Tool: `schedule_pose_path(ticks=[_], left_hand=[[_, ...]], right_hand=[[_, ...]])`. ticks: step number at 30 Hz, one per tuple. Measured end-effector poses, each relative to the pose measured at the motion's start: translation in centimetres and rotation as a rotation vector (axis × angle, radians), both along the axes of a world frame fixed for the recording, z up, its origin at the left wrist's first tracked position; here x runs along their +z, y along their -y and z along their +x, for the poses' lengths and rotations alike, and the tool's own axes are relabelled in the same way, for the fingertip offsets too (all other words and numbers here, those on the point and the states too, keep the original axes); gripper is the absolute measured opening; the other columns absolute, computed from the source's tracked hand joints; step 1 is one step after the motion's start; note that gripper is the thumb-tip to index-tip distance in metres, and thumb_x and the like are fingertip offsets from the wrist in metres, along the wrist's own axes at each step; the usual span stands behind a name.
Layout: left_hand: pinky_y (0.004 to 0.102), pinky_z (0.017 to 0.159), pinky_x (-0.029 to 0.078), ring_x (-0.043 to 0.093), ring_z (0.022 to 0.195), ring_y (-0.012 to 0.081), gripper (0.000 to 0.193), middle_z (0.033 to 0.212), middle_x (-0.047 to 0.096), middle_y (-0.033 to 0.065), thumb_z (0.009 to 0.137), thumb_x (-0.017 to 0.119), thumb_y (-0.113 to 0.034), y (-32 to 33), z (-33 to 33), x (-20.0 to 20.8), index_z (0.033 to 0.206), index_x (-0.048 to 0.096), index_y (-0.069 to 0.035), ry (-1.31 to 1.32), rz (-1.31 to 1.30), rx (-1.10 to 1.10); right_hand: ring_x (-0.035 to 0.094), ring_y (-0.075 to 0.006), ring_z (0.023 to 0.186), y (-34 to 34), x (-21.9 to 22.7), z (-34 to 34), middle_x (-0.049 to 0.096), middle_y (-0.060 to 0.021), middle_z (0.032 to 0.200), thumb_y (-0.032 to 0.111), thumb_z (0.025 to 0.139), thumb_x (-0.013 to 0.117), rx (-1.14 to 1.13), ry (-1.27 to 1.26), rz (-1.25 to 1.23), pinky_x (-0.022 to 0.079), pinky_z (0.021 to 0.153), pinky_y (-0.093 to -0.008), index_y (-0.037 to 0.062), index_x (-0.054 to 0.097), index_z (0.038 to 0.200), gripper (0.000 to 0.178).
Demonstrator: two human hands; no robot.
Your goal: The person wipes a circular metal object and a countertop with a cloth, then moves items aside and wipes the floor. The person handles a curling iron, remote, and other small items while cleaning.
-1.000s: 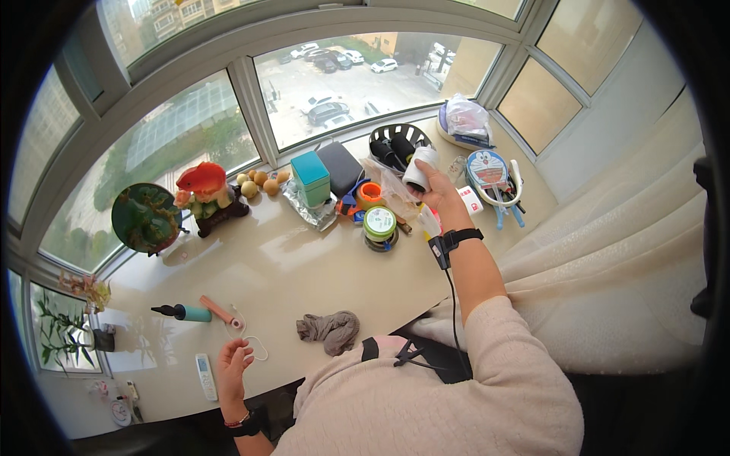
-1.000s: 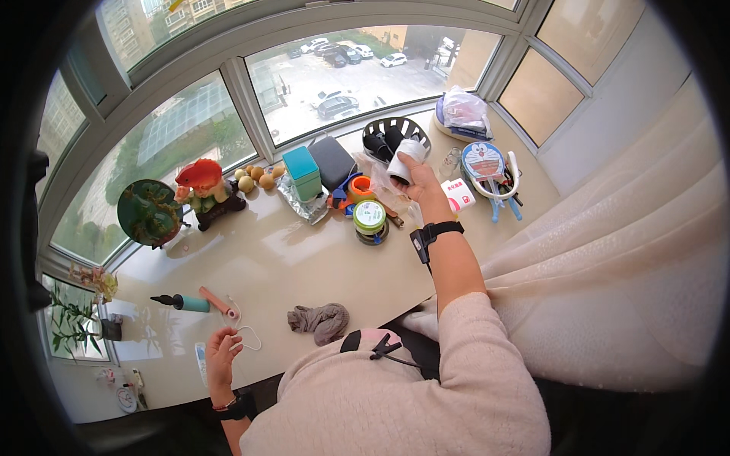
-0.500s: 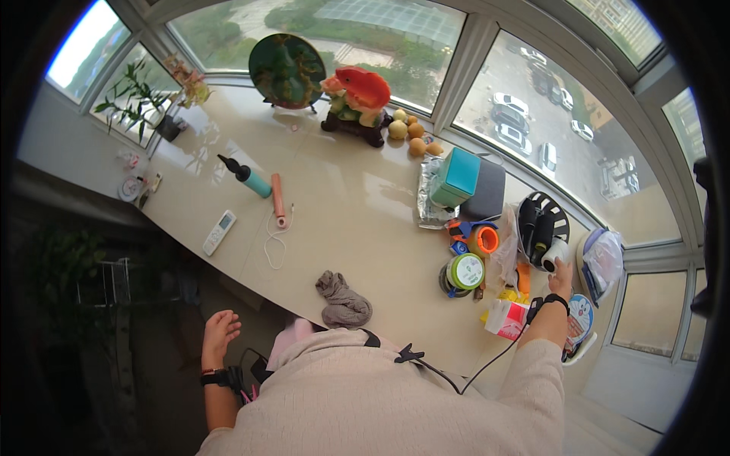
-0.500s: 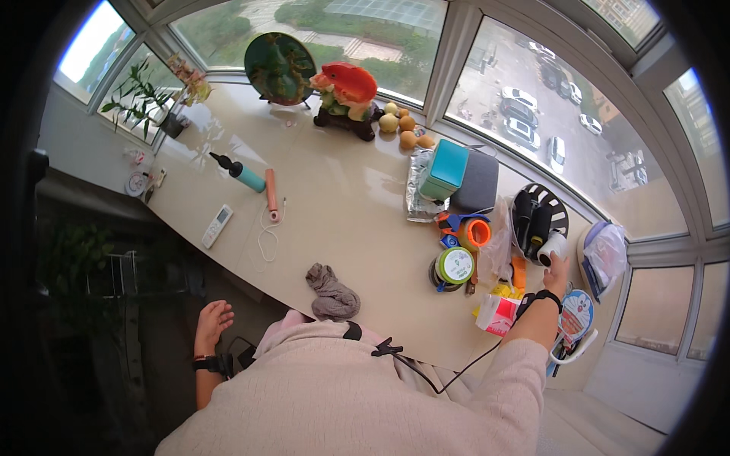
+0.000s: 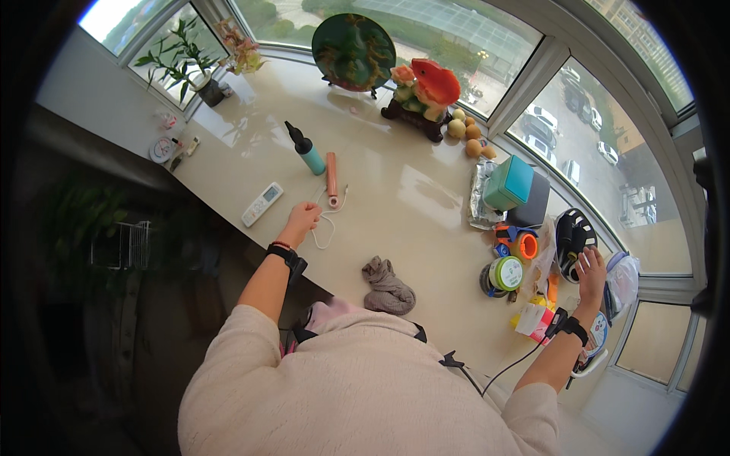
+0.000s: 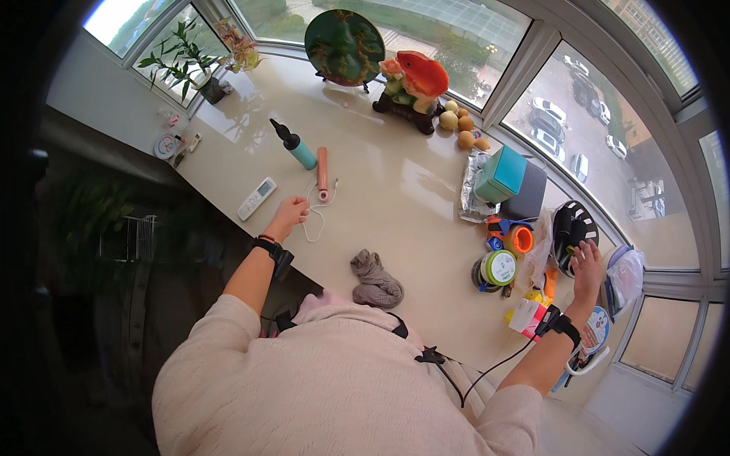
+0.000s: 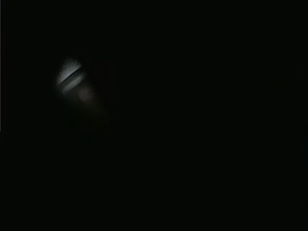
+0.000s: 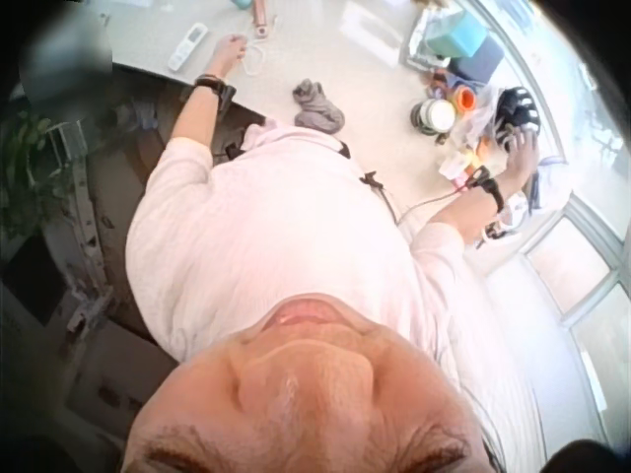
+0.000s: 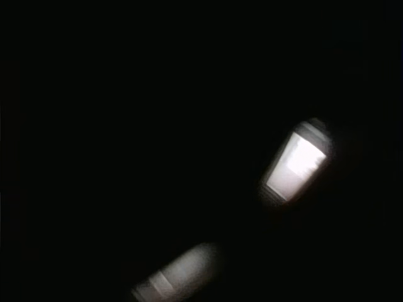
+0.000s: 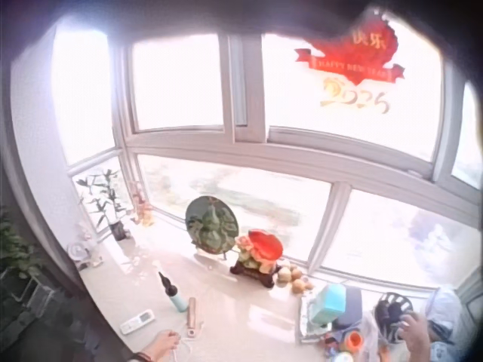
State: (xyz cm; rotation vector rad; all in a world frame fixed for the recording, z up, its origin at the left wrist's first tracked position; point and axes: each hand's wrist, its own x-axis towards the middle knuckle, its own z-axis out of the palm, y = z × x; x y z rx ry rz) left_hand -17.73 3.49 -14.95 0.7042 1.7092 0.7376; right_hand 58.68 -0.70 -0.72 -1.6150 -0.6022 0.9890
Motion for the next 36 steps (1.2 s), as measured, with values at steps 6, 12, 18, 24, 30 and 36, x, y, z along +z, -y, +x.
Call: schedule_pose_path(ticks=[6, 12, 18, 24, 30, 36], left_hand=[[0.0416, 0.078, 0.053, 0.064, 0.095, 0.0304, 0.033, 0.105, 0.061, 0.016, 0.09, 0.065, -0.022, -10.9, 3.1, -4.0, 0.113, 0.059, 0.0, -0.613, -0.047, -0.071], [0.0428, 0.085, 0.052, 0.062, 0.107, 0.0356, 0.041, 0.114, 0.062, 0.0155, 0.091, 0.064, -0.024, -9.9, 3.8, -4.8, 0.124, 0.053, -0.002, -1.137, 0.088, -0.297], [0.0371, 0.079, 0.05, 0.064, 0.091, 0.028, 0.04, 0.097, 0.067, 0.0156, 0.089, 0.068, -0.027, -1.8, 5.2, 4.1, 0.118, 0.054, -0.003, -0.024, 0.419, -0.644], [0.0296, 0.07, 0.049, 0.059, 0.076, 0.0165, 0.033, 0.089, 0.067, 0.0101, 0.094, 0.068, -0.028, 3.7, 7.2, 11.6, 0.108, 0.06, 0.001, 0.436, 0.478, -1.054], [0.0302, 0.071, 0.049, 0.058, 0.075, 0.0136, 0.03, 0.085, 0.065, 0.0083, 0.097, 0.063, -0.03, 3.8, 7.1, 11.9, 0.105, 0.064, 0.0, 0.495, 0.399, -1.112], [0.0403, 0.086, 0.049, 0.059, 0.103, 0.0327, 0.048, 0.11, 0.059, 0.0148, 0.08, 0.077, -0.027, -0.5, 5.3, 4.6, 0.12, 0.062, -0.006, -0.387, 0.832, -0.84]], right_hand=[[0.063, -0.023, 0.11, 6.9, 5.3, -22.4, 0.062, -0.0127, 0.123, 0.017, 0.102, 0.055, 0.332, -0.233, 0.174, 0.053, 0.092, -0.0357, 0.0028, 0.05, 0.136, 0.038], [0.064, -0.022, 0.105, 12.1, 1.5, -33.7, 0.064, -0.0111, 0.12, 0.014, 0.101, 0.056, 0.161, -0.198, -0.202, 0.054, 0.089, -0.0362, 0.0018, 0.053, 0.131, 0.033], [0.063, -0.0229, 0.108, 9.9, 0.7, -42.2, 0.062, -0.0115, 0.123, 0.012, 0.1, 0.056, 0.326, -0.304, -0.132, 0.053, 0.092, -0.0364, 0.006, 0.04, 0.145, 0.048], [0.059, -0.0252, 0.117, 5.7, 0.0, -49.4, 0.059, -0.0132, 0.128, 0.017, 0.102, 0.054, 0.398, -0.597, 0.079, 0.051, 0.096, -0.0406, 0.0124, 0.03, 0.151, 0.055], [0.063, -0.0252, 0.109, 6.9, -0.3, -51.0, 0.062, -0.0121, 0.123, 0.024, 0.104, 0.051, 0.432, -0.623, -0.028, 0.052, 0.092, -0.0394, 0.0109, 0.037, 0.146, 0.046], [0.059, -0.0207, 0.09, 11.1, -0.2, -47.2, 0.058, -0.0072, 0.096, 0.03, 0.104, 0.051, 0.033, -0.656, 0.111, 0.054, 0.078, -0.0388, 0.0105, 0.049, 0.121, 0.027]])
